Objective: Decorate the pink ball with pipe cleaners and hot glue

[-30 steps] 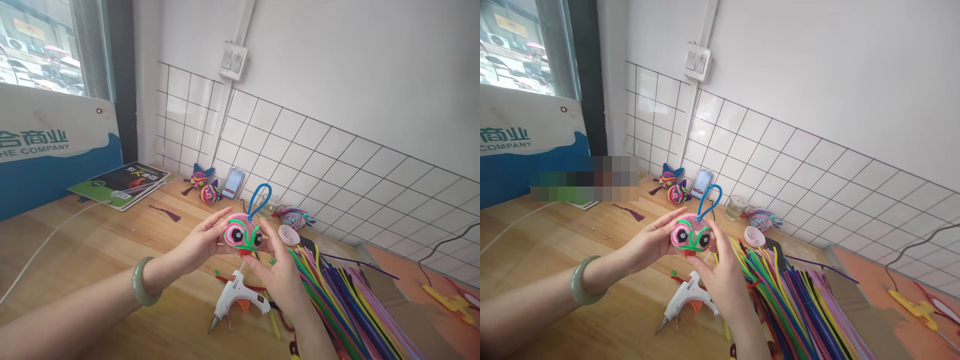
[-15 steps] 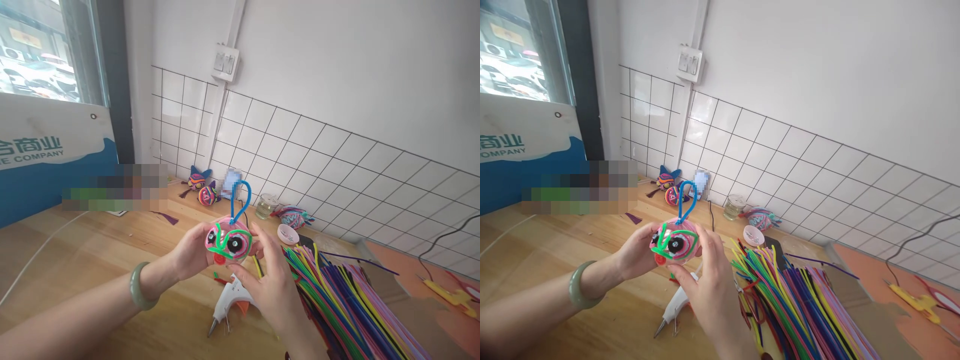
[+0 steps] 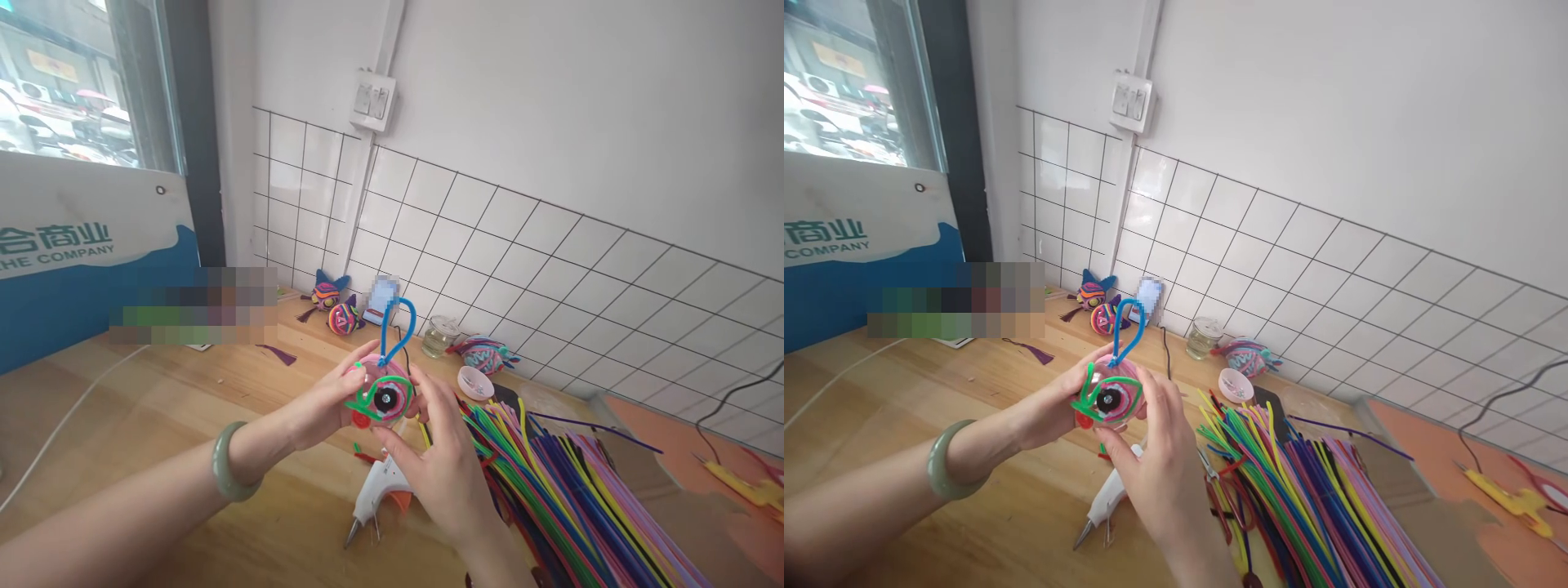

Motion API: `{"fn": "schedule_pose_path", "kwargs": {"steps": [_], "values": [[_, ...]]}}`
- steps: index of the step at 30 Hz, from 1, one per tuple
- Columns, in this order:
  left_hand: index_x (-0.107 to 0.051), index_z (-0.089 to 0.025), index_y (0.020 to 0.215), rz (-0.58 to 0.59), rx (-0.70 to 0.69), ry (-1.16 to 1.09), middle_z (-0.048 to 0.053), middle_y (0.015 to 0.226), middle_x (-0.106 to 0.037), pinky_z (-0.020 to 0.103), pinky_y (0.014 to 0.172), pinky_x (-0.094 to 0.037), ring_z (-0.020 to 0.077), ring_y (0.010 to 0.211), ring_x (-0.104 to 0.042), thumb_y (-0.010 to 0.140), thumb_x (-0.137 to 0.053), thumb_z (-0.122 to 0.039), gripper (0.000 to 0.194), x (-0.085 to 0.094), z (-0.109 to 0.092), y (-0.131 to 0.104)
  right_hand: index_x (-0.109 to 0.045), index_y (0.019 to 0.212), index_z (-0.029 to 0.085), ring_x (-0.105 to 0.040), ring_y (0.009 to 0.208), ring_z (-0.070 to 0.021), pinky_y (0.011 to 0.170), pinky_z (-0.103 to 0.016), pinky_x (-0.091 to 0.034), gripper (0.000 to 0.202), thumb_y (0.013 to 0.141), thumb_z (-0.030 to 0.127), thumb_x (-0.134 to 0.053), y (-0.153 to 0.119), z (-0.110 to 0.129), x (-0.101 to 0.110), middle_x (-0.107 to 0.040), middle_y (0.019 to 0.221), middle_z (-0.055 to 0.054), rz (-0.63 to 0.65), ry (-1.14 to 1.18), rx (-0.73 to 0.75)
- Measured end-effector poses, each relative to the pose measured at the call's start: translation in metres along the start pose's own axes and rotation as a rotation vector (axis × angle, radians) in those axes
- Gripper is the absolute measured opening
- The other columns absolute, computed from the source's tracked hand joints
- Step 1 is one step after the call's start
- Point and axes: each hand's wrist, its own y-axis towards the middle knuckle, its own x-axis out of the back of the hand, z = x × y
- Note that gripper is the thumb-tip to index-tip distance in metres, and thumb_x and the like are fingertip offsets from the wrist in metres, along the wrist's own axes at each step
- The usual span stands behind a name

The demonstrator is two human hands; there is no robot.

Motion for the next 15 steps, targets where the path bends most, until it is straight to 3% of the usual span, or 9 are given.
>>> {"fn": "schedule_pose_path", "kwargs": {"steps": [8, 15], "values": [[-0.037, -0.026, 0.139, -0.031, -0.007, 0.112, 0.011, 0.133, -0.052, 0.041, 0.098, -0.038, 0.0295, 0.119, -0.052, 0.075, -0.071, -0.03, 0.072, 0.0074, -0.0006, 0.0047, -0.034, 0.138, 0.024, -0.058, 0.098, -0.023, 0.084, -0.039, -0.053, 0.058, 0.086, 0.029, -0.06, -0.0039, -0.0018, -0.0094, -0.052, 0.118, -0.011, -0.002, -0.018, 0.022], [-0.042, -0.025, 0.134, -0.118, -0.041, 0.084, 0.01, 0.128, -0.055, 0.038, 0.094, -0.043, 0.0296, 0.117, -0.054, 0.068, -0.075, -0.03, 0.074, 0.0049, 0.0002, 0.0065, -0.036, 0.136, 0.025, -0.059, 0.087, -0.0189, 0.081, -0.036, -0.053, 0.054, 0.087, 0.03, -0.059, -0.0027, -0.0034, -0.004, -0.054, 0.117, -0.009, 0.007, 0.022, 0.013]]}}
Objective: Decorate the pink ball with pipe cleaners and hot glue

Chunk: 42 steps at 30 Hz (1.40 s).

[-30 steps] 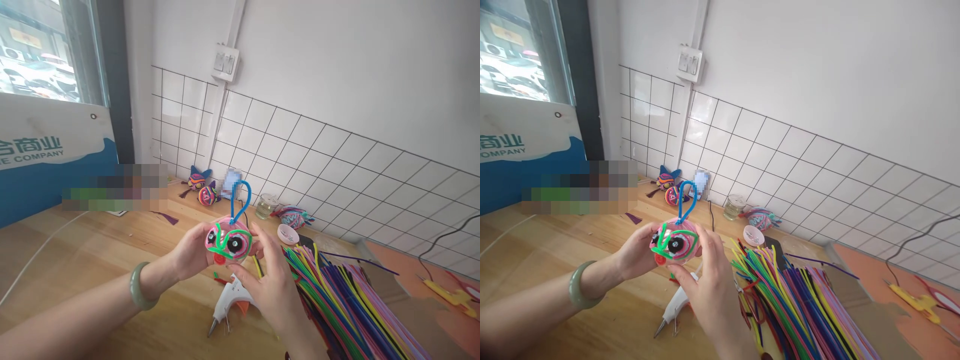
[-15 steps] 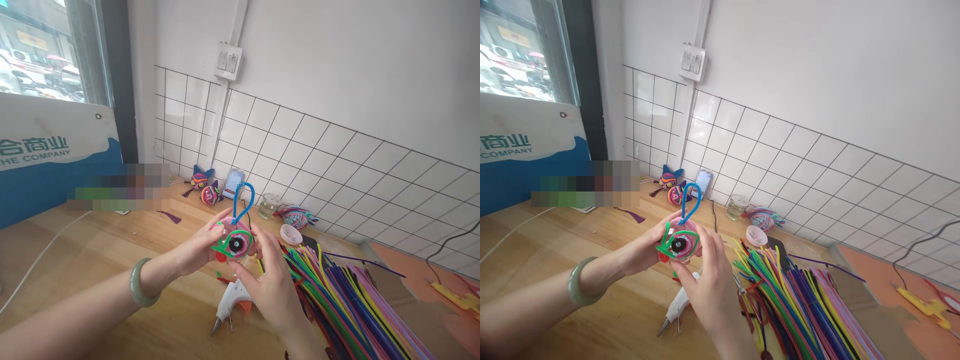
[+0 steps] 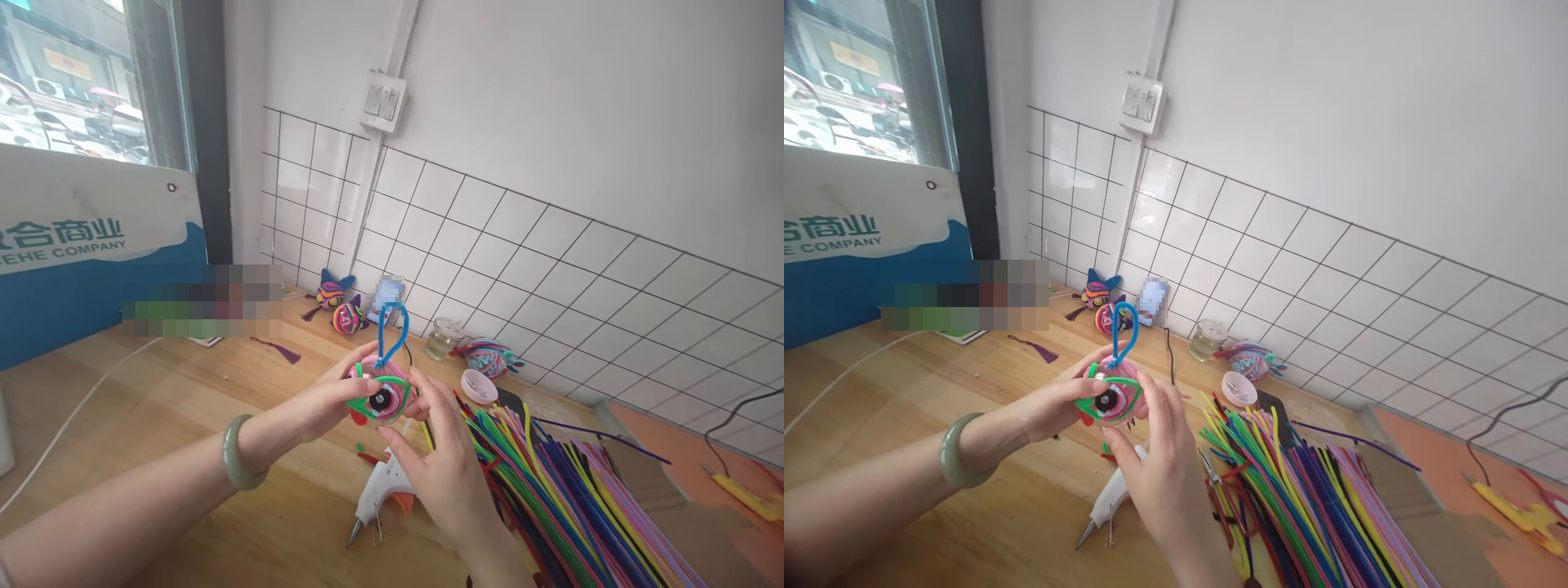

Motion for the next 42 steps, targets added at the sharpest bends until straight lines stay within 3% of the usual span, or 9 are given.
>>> {"fn": "schedule_pose_path", "kwargs": {"steps": [5, 9, 15, 19, 21, 26, 31, 38, 42], "values": [[-0.035, -0.026, 0.139, -0.049, -0.113, 0.199, 0.007, 0.123, -0.059, 0.037, 0.094, -0.044, 0.0272, 0.114, -0.055, 0.067, -0.075, -0.032, 0.082, -0.002, -0.005, -0.002, -0.05, 0.122, 0.024, -0.061, 0.087, -0.0153, 0.082, -0.031, -0.051, 0.029, 0.094, 0.019, -0.044, 0.0, -0.007, 0.015, -0.061, 0.105, -0.006, -0.089, -0.005, -0.036], [-0.032, -0.026, 0.141, -0.112, -0.241, 0.532, 0.005, 0.118, -0.061, 0.039, 0.096, -0.044, 0.0249, 0.109, -0.057, 0.068, -0.074, -0.033, 0.085, -0.006, -0.01, -0.006, -0.054, 0.116, 0.021, -0.061, 0.079, -0.0137, 0.073, -0.026, -0.051, 0.027, 0.095, 0.016, -0.037, 0.0, -0.01, 0.023, -0.062, 0.085, -0.002, -0.119, -0.028, -0.044], [-0.033, -0.022, 0.141, -0.25, -0.475, 0.883, 0.011, 0.119, -0.059, 0.043, 0.096, -0.043, 0.0271, 0.109, -0.056, 0.068, -0.073, -0.035, 0.084, -0.011, -0.004, -0.008, -0.057, 0.11, 0.022, -0.063, 0.086, -0.0162, 0.074, -0.028, -0.051, 0.025, 0.093, 0.017, -0.04, -0.002, -0.009, 0.02, -0.066, 0.096, -0.004, -0.088, -0.064, 0.001], [-0.033, -0.026, 0.141, -0.312, -0.572, 1.029, 0.01, 0.123, -0.055, 0.045, 0.1, -0.038, 0.0287, 0.116, -0.05, 0.065, -0.075, -0.035, 0.087, -0.01, -0.001, -0.009, -0.058, 0.107, 0.022, -0.062, 0.075, -0.0168, 0.071, -0.031, -0.052, 0.019, 0.09, 0.028, -0.049, -0.001, -0.014, 0.011, -0.063, 0.08, -0.002, -0.107, -0.018, -0.153], [-0.034, -0.027, 0.141, -0.317, -0.552, 0.978, 0.01, 0.125, -0.055, 0.045, 0.101, -0.037, 0.0299, 0.117, -0.049, 0.064, -0.076, -0.036, 0.088, -0.011, -0.002, -0.01, -0.055, 0.113, 0.022, -0.063, 0.079, -0.0172, 0.074, -0.033, -0.053, 0.027, 0.088, 0.033, -0.054, -0.001, -0.017, 0.007, -0.063, 0.087, -0.003, -0.055, 0.082, -0.281], [-0.036, -0.025, 0.141, -0.211, -0.389, 0.574, 0.009, 0.115, -0.063, 0.045, 0.099, -0.039, 0.0333, 0.115, -0.053, 0.062, -0.078, -0.032, 0.09, -0.015, -0.003, -0.016, -0.035, 0.137, 0.029, -0.062, 0.107, -0.0221, 0.09, -0.043, -0.052, 0.067, 0.078, 0.031, -0.067, -0.003, -0.015, -0.003, -0.051, 0.133, -0.009, 0.175, 0.371, -0.452], [-0.029, -0.024, 0.145, -0.114, -0.284, 0.382, 0.01, 0.11, -0.064, 0.046, 0.097, -0.041, 0.0333, 0.112, -0.055, 0.057, -0.083, -0.028, 0.103, -0.017, 0.003, -0.018, -0.04, 0.135, 0.025, -0.062, 0.108, -0.0247, 0.092, -0.044, -0.051, 0.067, 0.076, 0.029, -0.07, -0.007, -0.009, -0.008, -0.061, 0.122, -0.01, 0.187, 0.42, -0.482], [-0.019, -0.025, 0.147, -0.037, -0.263, 0.463, 0.013, 0.132, -0.048, 0.042, 0.099, -0.042, 0.0277, 0.111, -0.056, 0.061, -0.083, -0.03, 0.107, -0.028, -0.008, -0.024, -0.035, 0.139, 0.027, -0.056, 0.119, -0.0251, 0.096, -0.044, -0.049, 0.066, 0.081, 0.038, -0.066, 0.005, -0.011, 0.007, -0.055, 0.133, -0.011, 0.205, 0.668, -0.473], [-0.018, -0.027, 0.146, -0.012, -0.198, 0.347, 0.014, 0.138, -0.043, 0.04, 0.095, -0.046, 0.0279, 0.114, -0.055, 0.062, -0.083, -0.027, 0.106, -0.025, -0.01, -0.02, -0.038, 0.137, 0.027, -0.059, 0.113, -0.0249, 0.094, -0.043, -0.05, 0.071, 0.076, 0.042, -0.071, 0.004, -0.007, 0.008, -0.057, 0.129, -0.011, 0.1, 0.488, -0.478]]}}
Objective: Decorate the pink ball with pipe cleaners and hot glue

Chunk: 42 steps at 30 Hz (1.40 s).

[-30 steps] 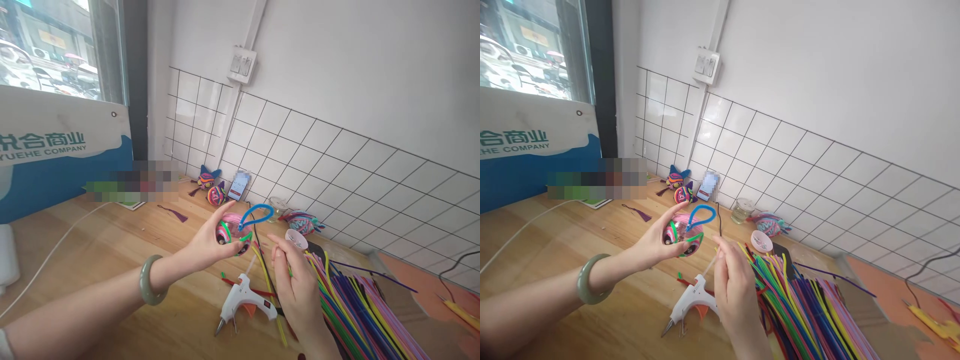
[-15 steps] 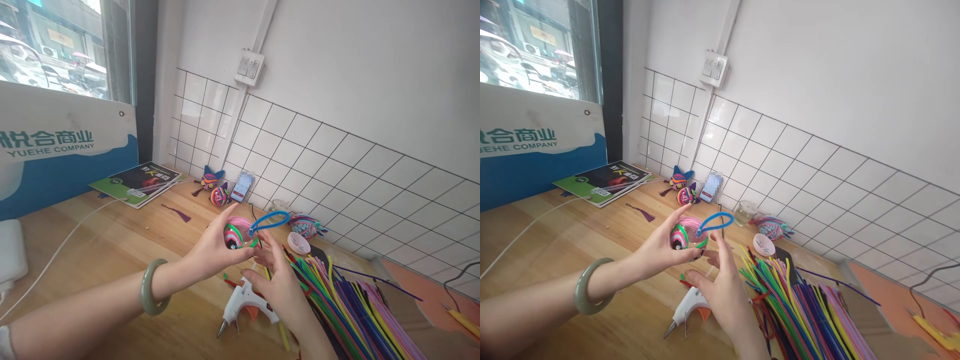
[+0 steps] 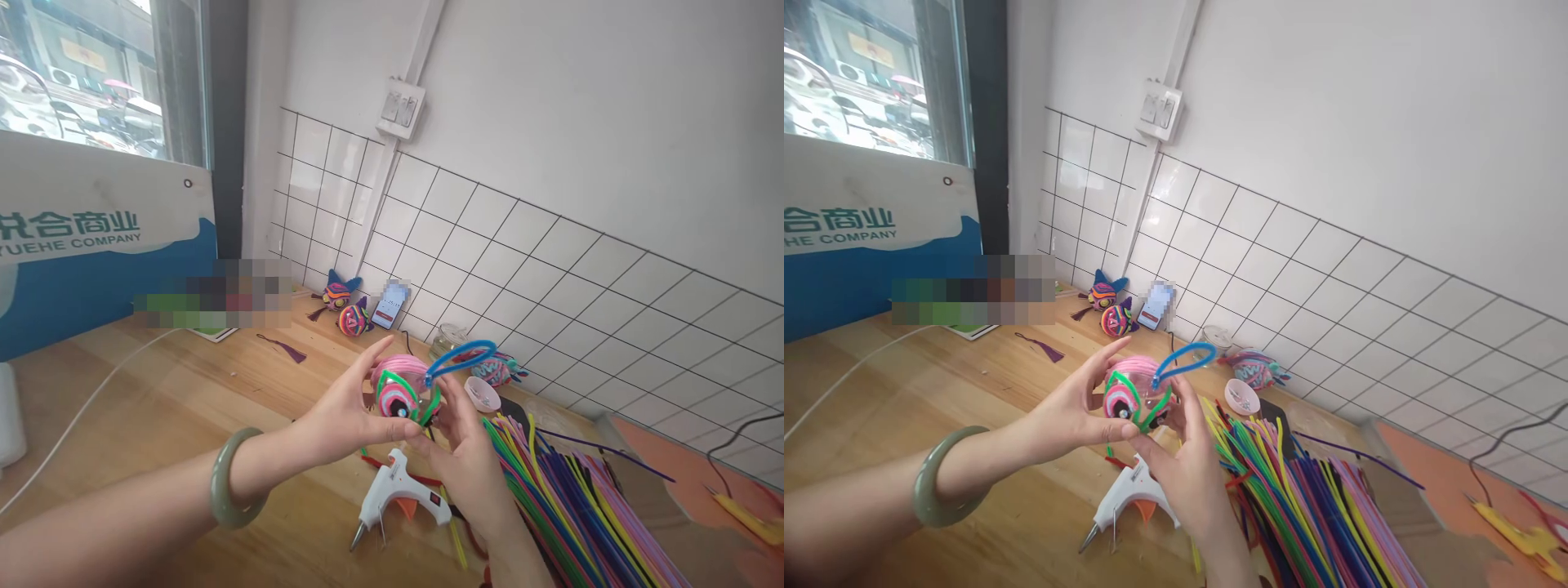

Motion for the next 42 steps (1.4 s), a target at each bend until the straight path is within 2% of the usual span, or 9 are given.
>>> {"fn": "schedule_pose_path", "kwargs": {"steps": [4, 9, 16, 21, 25, 29, 33, 38, 42], "values": [[-0.024, -0.03, 0.144, 0.073, 0.047, -0.251, 0.011, 0.14, -0.045, 0.039, 0.096, -0.045, 0.0283, 0.119, -0.052, 0.066, -0.079, -0.023, 0.095, 0.008, 0.006, 0.007, -0.039, 0.136, 0.029, -0.061, 0.099, -0.0244, 0.086, -0.045, -0.052, 0.072, 0.073, 0.042, -0.072, -0.008, 0.003, -0.005, -0.06, 0.116, -0.008, -0.158, -0.247, 0.09], [-0.037, -0.034, 0.138, 0.165, 0.08, -0.499, 0.007, 0.139, -0.048, 0.04, 0.099, -0.041, 0.027, 0.121, -0.051, 0.071, -0.073, -0.024, 0.076, 0.015, 0.012, 0.01, -0.039, 0.136, 0.029, -0.06, 0.085, -0.0194, 0.079, -0.039, -0.053, 0.066, 0.078, 0.037, -0.068, -0.012, 0.011, -0.005, -0.059, 0.108, -0.006, -0.212, -0.329, 0.281], [-0.04, -0.03, 0.136, 0.276, 0.073, -0.518, 0.009, 0.132, -0.052, 0.036, 0.086, -0.045, 0.0266, 0.108, -0.058, 0.069, -0.073, -0.024, 0.075, 0.018, 0.01, 0.01, -0.04, 0.133, 0.029, -0.058, 0.081, -0.0177, 0.076, -0.037, -0.054, 0.058, 0.081, 0.033, -0.066, -0.013, 0.018, -0.005, -0.057, 0.107, -0.006, -0.235, -0.362, 0.378], [-0.041, -0.027, 0.136, 0.273, 0.062, -0.486, 0.011, 0.133, -0.052, 0.035, 0.087, -0.045, 0.028, 0.112, -0.056, 0.068, -0.074, -0.024, 0.076, 0.016, 0.005, 0.009, -0.039, 0.134, 0.032, -0.056, 0.087, -0.0173, 0.08, -0.035, -0.053, 0.055, 0.085, 0.027, -0.063, -0.01, 0.014, -0.002, -0.053, 0.115, -0.005, -0.179, -0.354, 0.42], [-0.042, -0.027, 0.135, 0.234, 0.061, -0.45, 0.011, 0.139, -0.046, 0.038, 0.09, -0.044, 0.0309, 0.118, -0.052, 0.071, -0.073, -0.034, 0.072, 0.015, 0.007, 0.009, -0.037, 0.137, 0.035, -0.056, 0.088, -0.0181, 0.084, -0.039, -0.052, 0.055, 0.087, 0.026, -0.059, -0.007, 0.008, 0.002, -0.05, 0.12, -0.006, -0.12, -0.384, 0.426], [-0.04, -0.027, 0.136, 0.162, 0.062, -0.4, 0.011, 0.135, -0.051, 0.037, 0.089, -0.044, 0.0299, 0.116, -0.054, 0.072, -0.073, -0.035, 0.072, 0.015, 0.011, 0.011, -0.032, 0.141, 0.039, -0.056, 0.1, -0.0203, 0.088, -0.041, -0.051, 0.056, 0.091, 0.026, -0.054, -0.006, 0.004, 0.002, -0.045, 0.123, -0.006, -0.037, -0.452, 0.444], [-0.031, -0.027, 0.14, 0.091, 0.007, -0.264, 0.01, 0.125, -0.058, 0.038, 0.092, -0.044, 0.0272, 0.112, -0.056, 0.072, -0.075, -0.032, 0.081, 0.013, 0.012, 0.011, -0.034, 0.14, 0.039, -0.055, 0.109, -0.0227, 0.091, -0.042, -0.05, 0.054, 0.091, 0.028, -0.053, -0.005, 0.0, 0.002, -0.046, 0.124, -0.006, -0.031, -0.484, 0.43], [-0.025, -0.027, 0.144, 0.019, -0.13, 0.087, 0.01, 0.119, -0.059, 0.039, 0.087, -0.048, 0.0263, 0.1, -0.061, 0.071, -0.074, -0.031, 0.087, 0.006, 0.007, 0.005, -0.042, 0.132, 0.029, -0.06, 0.103, -0.0232, 0.09, -0.044, -0.051, 0.049, 0.086, 0.032, -0.059, -0.001, -0.01, 0.0, -0.054, 0.122, -0.008, 0.002, -0.38, 0.233], [-0.032, -0.027, 0.143, -0.135, -0.248, 0.401, 0.01, 0.127, -0.054, 0.044, 0.1, -0.039, 0.031, 0.114, -0.053, 0.068, -0.075, -0.034, 0.087, 0.004, 0.008, -0.001, -0.047, 0.122, 0.027, -0.062, 0.104, -0.0232, 0.088, -0.04, -0.052, 0.046, 0.081, 0.035, -0.065, -0.001, -0.013, -0.005, -0.063, 0.11, -0.006, 0.12, -0.247, 0.081]]}}
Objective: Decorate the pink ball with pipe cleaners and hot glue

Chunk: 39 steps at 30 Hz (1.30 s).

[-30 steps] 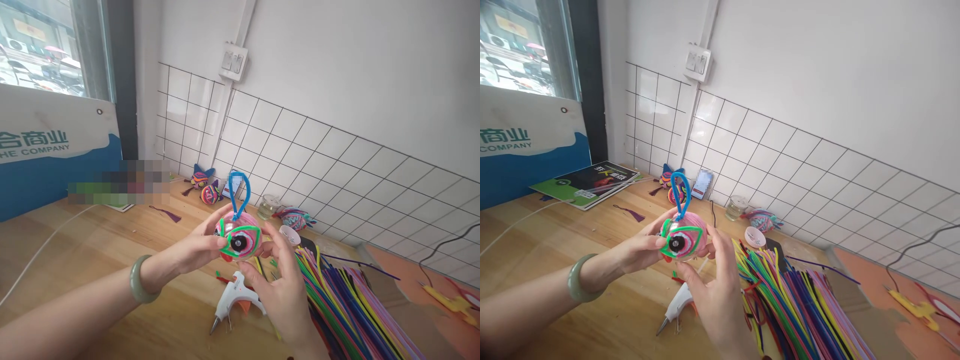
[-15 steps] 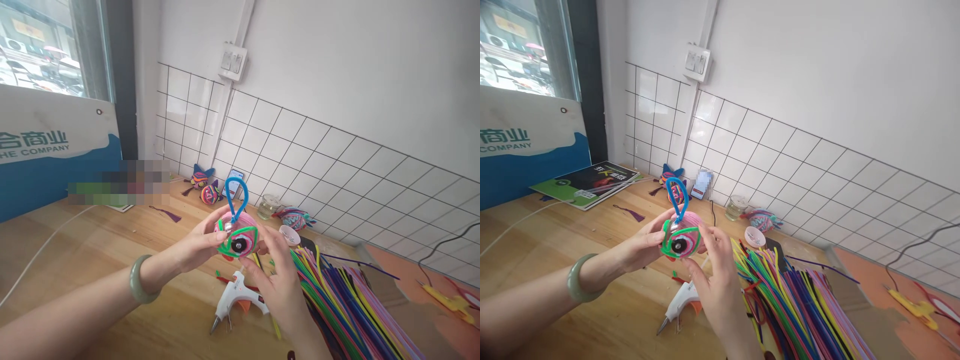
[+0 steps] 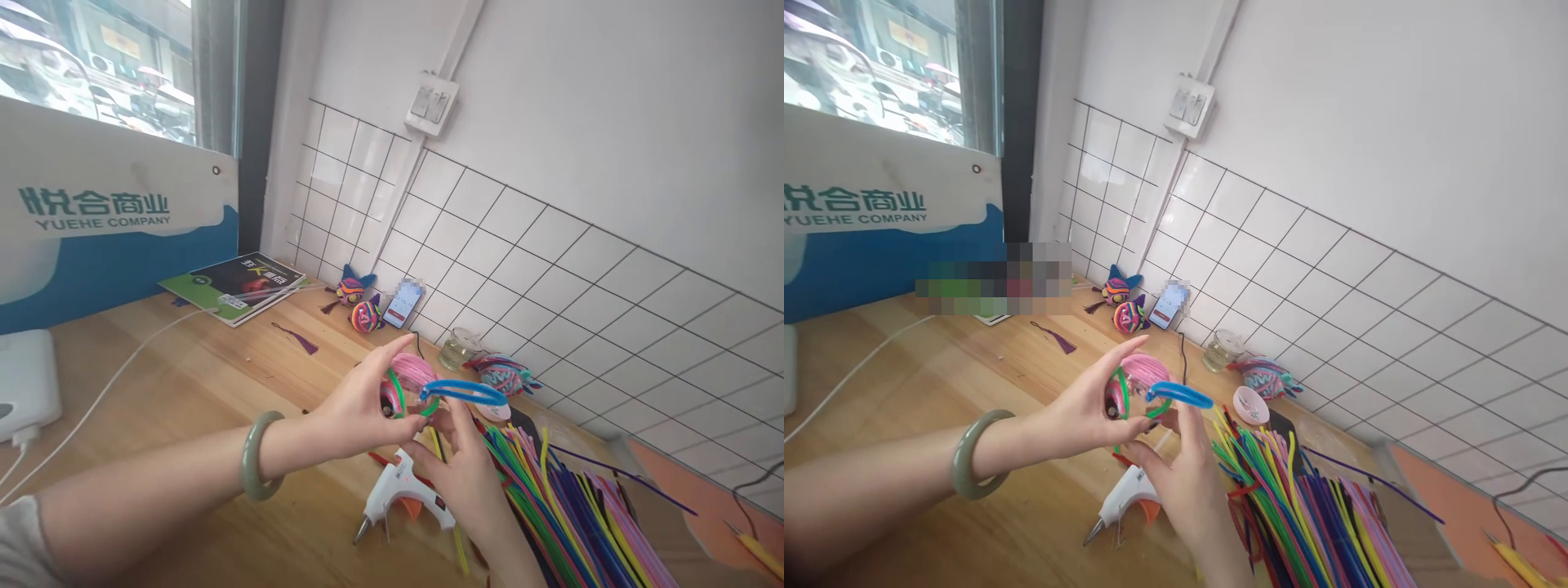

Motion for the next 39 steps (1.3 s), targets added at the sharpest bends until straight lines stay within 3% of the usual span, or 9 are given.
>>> {"fn": "schedule_pose_path", "kwargs": {"steps": [6, 13, 20, 25, 29, 32, 35, 39], "values": [[-0.022, -0.024, 0.148, 0.093, 0.052, 0.03, 0.014, 0.132, -0.051, 0.048, 0.103, -0.035, 0.0355, 0.121, -0.046, 0.061, -0.08, -0.043, 0.106, 0.003, 0.0, -0.002, -0.048, 0.12, 0.026, -0.057, 0.115, -0.0233, 0.092, -0.038, -0.05, 0.044, 0.082, 0.04, -0.064, 0.002, 0.006, 0.002, -0.061, 0.121, -0.008, 0.046, 0.247, -0.073], [-0.016, -0.023, 0.147, 0.205, 0.054, -0.191, 0.014, 0.133, -0.047, 0.042, 0.097, -0.043, 0.0285, 0.116, -0.052, 0.063, -0.08, -0.035, 0.106, 0.003, -0.001, 0.005, -0.047, 0.127, 0.029, -0.053, 0.12, -0.0245, 0.098, -0.037, -0.046, 0.057, 0.076, 0.042, -0.071, 0.011, 0.007, 0.015, -0.056, 0.132, -0.006, 0.093, 0.481, -0.038], [-0.026, -0.023, 0.141, 0.162, 0.147, -0.284, 0.014, 0.132, -0.047, 0.04, 0.092, -0.047, 0.0283, 0.117, -0.05, 0.065, -0.08, -0.032, 0.094, 0.001, 0.004, 0.009, -0.049, 0.126, 0.031, -0.055, 0.119, -0.0231, 0.1, -0.038, -0.045, 0.05, 0.08, 0.034, -0.069, 0.007, 0.009, 0.017, -0.055, 0.133, -0.004, 0.102, 0.587, -0.08], [-0.035, -0.021, 0.135, 0.086, 0.269, -0.501, 0.013, 0.132, -0.051, 0.038, 0.091, -0.046, 0.0277, 0.119, -0.05, 0.068, -0.078, -0.032, 0.081, 0.002, 0.008, 0.014, -0.044, 0.132, 0.032, -0.062, 0.108, -0.022, 0.096, -0.04, -0.048, 0.056, 0.081, 0.04, -0.066, 0.006, -0.005, 0.026, -0.051, 0.137, -0.007, -0.065, 0.503, -0.157], [-0.039, -0.023, 0.131, 0.074, 0.399, -0.633, 0.012, 0.135, -0.049, 0.035, 0.079, -0.049, 0.0268, 0.111, -0.056, 0.072, -0.075, -0.035, 0.071, 0.004, 0.011, 0.017, -0.05, 0.127, 0.029, -0.065, 0.1, -0.0207, 0.09, -0.036, -0.05, 0.047, 0.083, 0.042, -0.062, 0.007, -0.003, 0.03, -0.057, 0.127, -0.007, -0.214, 0.392, -0.152], [-0.045, -0.023, 0.128, 0.09, 0.428, -0.666, 0.011, 0.13, -0.054, 0.034, 0.08, -0.049, 0.0239, 0.104, -0.06, 0.074, -0.073, -0.036, 0.062, 0.005, 0.013, 0.018, -0.054, 0.121, 0.026, -0.064, 0.085, -0.0157, 0.084, -0.032, -0.049, 0.038, 0.086, 0.04, -0.058, 0.006, -0.001, 0.032, -0.065, 0.098, -0.003, -0.286, 0.342, -0.117], [-0.05, -0.024, 0.126, 0.114, 0.446, -0.683, 0.01, 0.125, -0.058, 0.034, 0.081, -0.048, 0.0228, 0.101, -0.062, 0.077, -0.069, -0.038, 0.055, 0.005, 0.015, 0.019, -0.057, 0.113, 0.024, -0.054, 0.066, -0.0114, 0.072, -0.026, -0.046, 0.028, 0.088, 0.037, -0.053, 0.004, -0.001, 0.032, -0.054, 0.067, 0.004, -0.322, 0.311, -0.07], [-0.052, -0.025, 0.126, 0.104, 0.477, -0.71, 0.01, 0.12, -0.061, 0.033, 0.081, -0.048, 0.0225, 0.099, -0.063, 0.08, -0.064, -0.04, 0.049, 0.005, 0.016, 0.019, -0.056, 0.106, 0.024, -0.045, 0.058, -0.0095, 0.059, -0.023, -0.04, 0.022, 0.088, 0.035, -0.051, 0.0, 0.003, 0.033, -0.048, 0.065, 0.006, -0.371, 0.31, -0.1]]}}
